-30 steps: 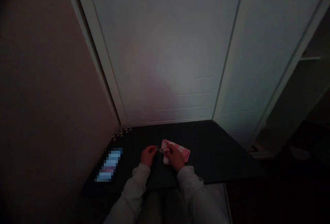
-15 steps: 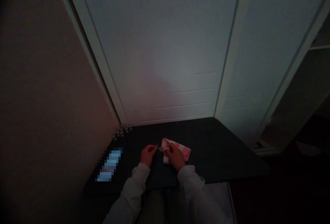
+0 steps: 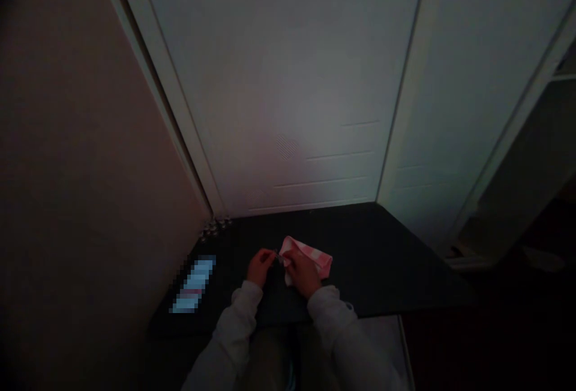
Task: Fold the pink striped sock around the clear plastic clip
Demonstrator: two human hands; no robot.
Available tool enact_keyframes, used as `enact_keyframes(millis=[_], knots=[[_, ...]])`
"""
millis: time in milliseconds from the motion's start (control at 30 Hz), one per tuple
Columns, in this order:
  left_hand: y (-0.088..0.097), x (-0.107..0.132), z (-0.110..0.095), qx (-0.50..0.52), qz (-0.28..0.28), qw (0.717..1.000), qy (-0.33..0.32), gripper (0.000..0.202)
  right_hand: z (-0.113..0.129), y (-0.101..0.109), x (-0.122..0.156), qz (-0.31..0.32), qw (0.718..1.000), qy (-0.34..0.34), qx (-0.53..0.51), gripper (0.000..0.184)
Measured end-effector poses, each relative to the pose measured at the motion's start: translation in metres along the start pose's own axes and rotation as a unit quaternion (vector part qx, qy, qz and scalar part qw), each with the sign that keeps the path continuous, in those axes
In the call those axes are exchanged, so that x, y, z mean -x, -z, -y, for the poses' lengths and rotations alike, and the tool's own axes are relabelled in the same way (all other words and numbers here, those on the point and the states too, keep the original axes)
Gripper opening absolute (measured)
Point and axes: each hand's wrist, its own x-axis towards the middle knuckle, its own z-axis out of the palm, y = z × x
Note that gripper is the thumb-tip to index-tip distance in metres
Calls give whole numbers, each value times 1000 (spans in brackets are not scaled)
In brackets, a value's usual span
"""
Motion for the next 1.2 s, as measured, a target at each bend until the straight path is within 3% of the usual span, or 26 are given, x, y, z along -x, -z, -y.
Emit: enact_keyframes(millis=[333, 533, 633, 933, 1200], knots=[[1, -1, -1, 103, 4, 993, 58, 23, -7, -6, -4, 4, 1000, -14, 0, 12], [8, -4, 1, 200, -11, 975, 102, 36, 0, -14, -7, -32, 998, -25, -47, 13], [10, -4, 2, 242, -22, 963, 115, 33, 5, -21, -12, -38, 995, -30, -86, 15], [17, -2, 0, 336, -44, 934, 110, 27, -9, -22, -19, 44, 971, -64, -225, 30], [17, 0, -3, 335, -19, 934, 119, 34, -8, -16, -14, 20, 963, -100, -248, 29]])
